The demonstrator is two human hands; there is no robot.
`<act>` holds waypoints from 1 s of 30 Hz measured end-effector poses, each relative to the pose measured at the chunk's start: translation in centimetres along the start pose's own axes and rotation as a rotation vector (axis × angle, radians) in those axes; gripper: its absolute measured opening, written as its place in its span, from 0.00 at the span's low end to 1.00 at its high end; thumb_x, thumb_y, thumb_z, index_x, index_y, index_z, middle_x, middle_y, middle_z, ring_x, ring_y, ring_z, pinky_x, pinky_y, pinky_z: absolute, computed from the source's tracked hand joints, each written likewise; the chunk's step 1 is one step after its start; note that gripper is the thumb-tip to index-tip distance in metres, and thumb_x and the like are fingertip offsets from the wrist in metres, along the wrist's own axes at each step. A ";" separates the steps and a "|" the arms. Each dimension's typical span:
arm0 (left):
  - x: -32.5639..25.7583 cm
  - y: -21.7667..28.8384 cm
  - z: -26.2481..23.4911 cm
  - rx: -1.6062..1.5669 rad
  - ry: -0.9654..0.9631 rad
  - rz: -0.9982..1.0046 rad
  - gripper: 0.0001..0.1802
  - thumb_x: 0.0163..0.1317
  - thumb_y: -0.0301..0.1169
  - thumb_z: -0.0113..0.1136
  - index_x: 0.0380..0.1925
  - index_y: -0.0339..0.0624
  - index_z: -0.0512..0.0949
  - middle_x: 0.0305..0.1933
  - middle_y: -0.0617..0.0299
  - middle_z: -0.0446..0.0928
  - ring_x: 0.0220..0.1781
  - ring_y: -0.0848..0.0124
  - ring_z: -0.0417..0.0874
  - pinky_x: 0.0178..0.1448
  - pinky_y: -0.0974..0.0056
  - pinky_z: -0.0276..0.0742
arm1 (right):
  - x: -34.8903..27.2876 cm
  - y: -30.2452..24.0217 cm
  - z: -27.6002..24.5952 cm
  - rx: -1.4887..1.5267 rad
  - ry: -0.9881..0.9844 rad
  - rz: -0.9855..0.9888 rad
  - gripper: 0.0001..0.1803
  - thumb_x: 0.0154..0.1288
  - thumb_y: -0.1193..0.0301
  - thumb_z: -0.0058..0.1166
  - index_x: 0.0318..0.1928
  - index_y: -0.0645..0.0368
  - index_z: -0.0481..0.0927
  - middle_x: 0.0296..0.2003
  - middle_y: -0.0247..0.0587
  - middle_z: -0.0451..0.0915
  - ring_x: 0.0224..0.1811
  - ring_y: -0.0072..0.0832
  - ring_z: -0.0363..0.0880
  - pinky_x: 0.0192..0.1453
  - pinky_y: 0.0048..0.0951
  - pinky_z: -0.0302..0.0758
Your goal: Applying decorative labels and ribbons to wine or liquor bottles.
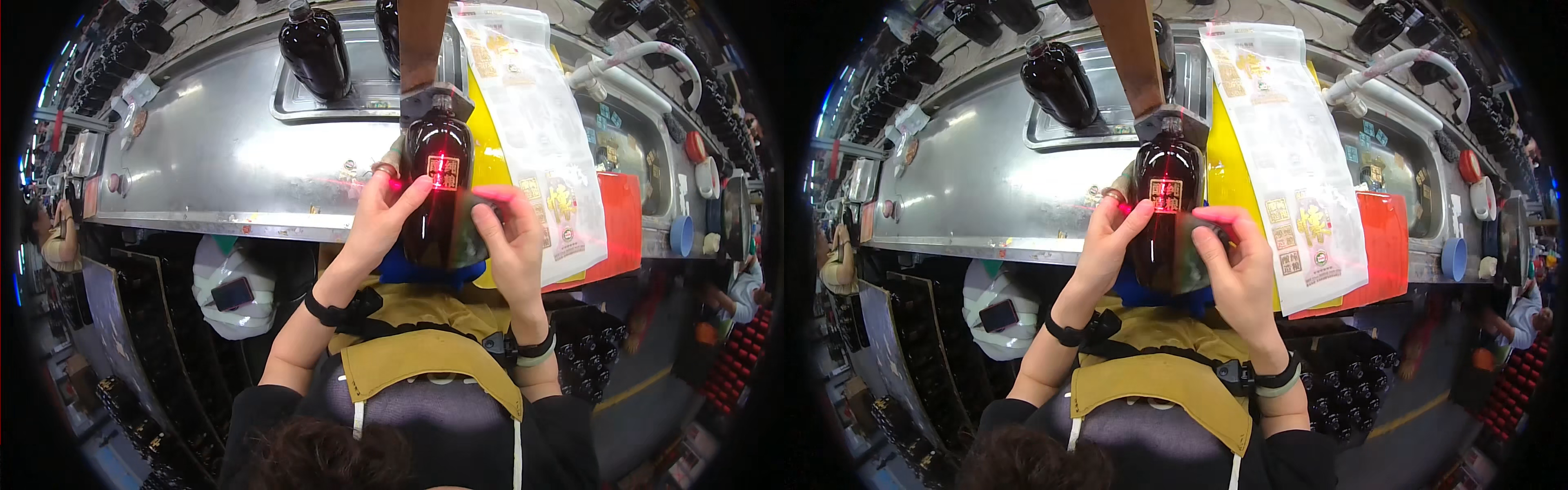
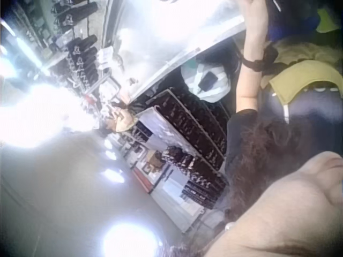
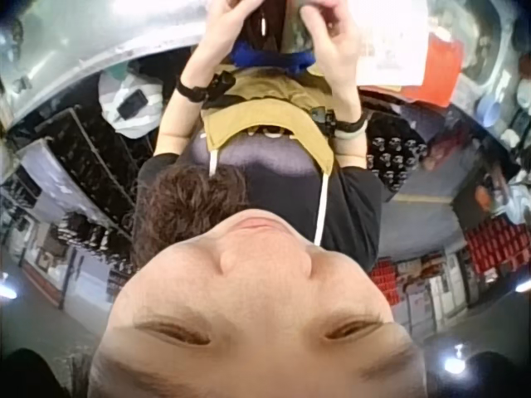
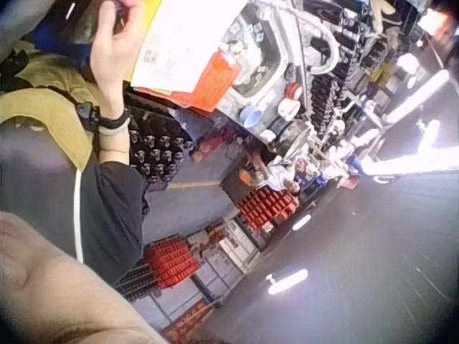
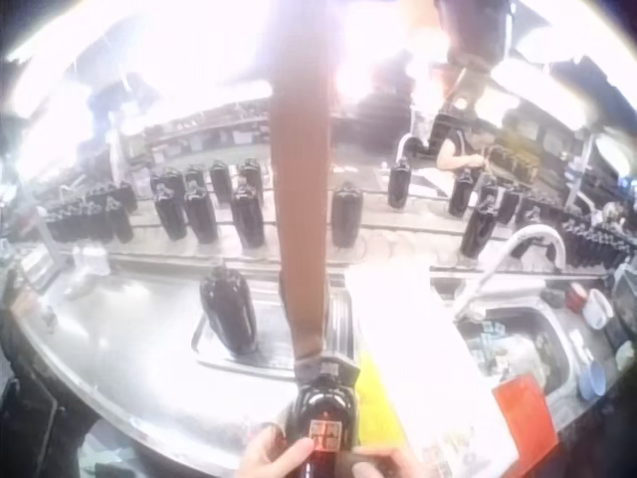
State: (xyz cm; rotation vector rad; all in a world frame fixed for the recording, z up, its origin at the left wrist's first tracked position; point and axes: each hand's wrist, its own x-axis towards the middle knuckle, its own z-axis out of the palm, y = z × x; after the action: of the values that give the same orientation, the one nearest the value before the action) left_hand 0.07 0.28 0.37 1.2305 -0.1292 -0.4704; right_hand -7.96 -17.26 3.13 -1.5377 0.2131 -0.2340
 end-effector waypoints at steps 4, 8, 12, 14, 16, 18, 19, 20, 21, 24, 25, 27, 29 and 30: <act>0.0 0.0 0.3 -0.042 0.016 -0.002 0.36 0.74 0.29 0.65 0.76 0.29 0.61 0.69 0.56 0.73 0.68 0.71 0.75 0.73 0.64 0.71 | -0.5 0.7 0.4 -0.024 -0.023 0.018 0.11 0.74 0.78 0.60 0.54 0.67 0.83 0.47 0.37 0.83 0.47 0.19 0.80 0.51 0.22 0.77; -0.2 -0.4 0.1 -0.034 -0.001 0.026 0.35 0.74 0.30 0.64 0.75 0.31 0.62 0.68 0.57 0.74 0.67 0.72 0.76 0.72 0.64 0.72 | -0.7 1.0 0.7 -0.023 0.000 0.016 0.12 0.73 0.78 0.62 0.54 0.66 0.83 0.46 0.38 0.83 0.46 0.20 0.81 0.49 0.21 0.76; -0.4 -0.4 0.2 -0.019 0.020 0.013 0.34 0.74 0.31 0.64 0.75 0.32 0.64 0.66 0.58 0.75 0.65 0.73 0.77 0.71 0.65 0.73 | -0.6 1.3 0.6 -0.084 0.016 -0.029 0.12 0.71 0.77 0.63 0.53 0.65 0.85 0.44 0.38 0.83 0.43 0.20 0.81 0.47 0.22 0.76; -0.2 -0.5 0.0 0.011 0.013 0.008 0.34 0.75 0.31 0.64 0.75 0.32 0.64 0.66 0.58 0.75 0.65 0.73 0.77 0.71 0.65 0.73 | -0.4 1.0 0.4 -0.218 0.010 -0.060 0.11 0.69 0.78 0.65 0.50 0.63 0.85 0.41 0.39 0.83 0.40 0.24 0.82 0.44 0.25 0.75; -0.3 -0.4 -0.1 0.043 0.013 -0.009 0.33 0.75 0.31 0.64 0.74 0.31 0.64 0.65 0.58 0.75 0.65 0.73 0.77 0.70 0.65 0.74 | -0.4 0.9 0.7 -0.252 0.026 -0.119 0.11 0.68 0.78 0.65 0.49 0.63 0.85 0.40 0.40 0.83 0.39 0.26 0.82 0.42 0.27 0.75; 0.0 -0.2 0.1 0.027 0.015 0.015 0.34 0.74 0.31 0.64 0.74 0.31 0.64 0.66 0.57 0.75 0.65 0.73 0.77 0.70 0.66 0.74 | -0.2 0.5 0.9 -0.295 0.044 -0.171 0.10 0.66 0.79 0.65 0.47 0.63 0.84 0.38 0.44 0.82 0.38 0.35 0.82 0.43 0.32 0.75; -0.1 -0.3 0.2 0.026 0.017 0.003 0.34 0.74 0.31 0.64 0.74 0.31 0.64 0.66 0.57 0.75 0.65 0.73 0.77 0.70 0.66 0.74 | -0.3 0.4 1.0 -0.294 0.044 -0.160 0.10 0.66 0.79 0.65 0.47 0.63 0.84 0.38 0.44 0.82 0.38 0.35 0.82 0.43 0.32 0.75; -0.2 -0.5 0.2 0.029 0.025 0.032 0.34 0.74 0.31 0.64 0.74 0.31 0.64 0.66 0.57 0.75 0.65 0.73 0.77 0.70 0.65 0.74 | -0.4 0.3 1.1 -0.348 0.040 -0.188 0.10 0.66 0.79 0.66 0.47 0.63 0.84 0.38 0.44 0.82 0.38 0.37 0.81 0.43 0.33 0.76; -0.1 -0.5 0.3 0.032 0.030 0.067 0.34 0.74 0.31 0.64 0.75 0.30 0.63 0.66 0.56 0.75 0.65 0.72 0.77 0.71 0.65 0.73 | -0.3 0.2 1.0 -0.403 0.037 -0.223 0.10 0.66 0.79 0.66 0.46 0.62 0.84 0.38 0.45 0.82 0.39 0.38 0.81 0.44 0.34 0.76; 0.2 -0.8 0.1 0.074 0.020 0.084 0.36 0.75 0.32 0.64 0.76 0.29 0.61 0.68 0.55 0.74 0.67 0.71 0.76 0.72 0.64 0.72 | -0.2 0.2 0.9 -0.424 0.035 -0.242 0.09 0.65 0.79 0.65 0.46 0.62 0.83 0.37 0.46 0.81 0.40 0.41 0.81 0.44 0.36 0.76; 0.2 -0.8 0.1 0.097 0.025 0.090 0.36 0.75 0.32 0.64 0.76 0.29 0.61 0.68 0.54 0.73 0.68 0.70 0.76 0.73 0.63 0.71 | -0.2 0.2 0.9 -0.442 0.032 -0.247 0.09 0.65 0.79 0.66 0.46 0.62 0.83 0.37 0.46 0.81 0.40 0.41 0.81 0.44 0.36 0.76; 0.3 -0.5 0.3 0.095 0.023 0.084 0.36 0.75 0.32 0.64 0.76 0.29 0.61 0.69 0.54 0.73 0.68 0.70 0.75 0.73 0.63 0.71 | -0.1 0.0 0.9 -0.453 0.030 -0.245 0.09 0.65 0.79 0.66 0.46 0.62 0.83 0.37 0.46 0.81 0.40 0.41 0.81 0.44 0.36 0.76; 0.3 -0.4 0.4 0.093 0.020 0.081 0.36 0.75 0.32 0.64 0.76 0.29 0.60 0.69 0.54 0.73 0.68 0.70 0.75 0.73 0.63 0.71 | -0.1 -0.2 0.8 -0.465 0.029 -0.244 0.10 0.65 0.80 0.65 0.46 0.62 0.83 0.37 0.46 0.80 0.39 0.41 0.80 0.44 0.36 0.76; 0.2 -0.4 0.3 0.101 0.022 0.077 0.37 0.75 0.32 0.64 0.76 0.30 0.60 0.69 0.54 0.73 0.68 0.70 0.75 0.73 0.63 0.71 | -0.1 -0.2 0.9 -0.465 0.031 -0.247 0.10 0.65 0.80 0.66 0.46 0.62 0.83 0.37 0.46 0.81 0.40 0.40 0.81 0.45 0.35 0.76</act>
State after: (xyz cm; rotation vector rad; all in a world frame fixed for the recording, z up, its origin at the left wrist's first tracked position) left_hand 0.07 -0.22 0.09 1.3244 -0.1822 -0.3869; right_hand -7.82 -16.36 3.35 -2.0257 0.1043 -0.4257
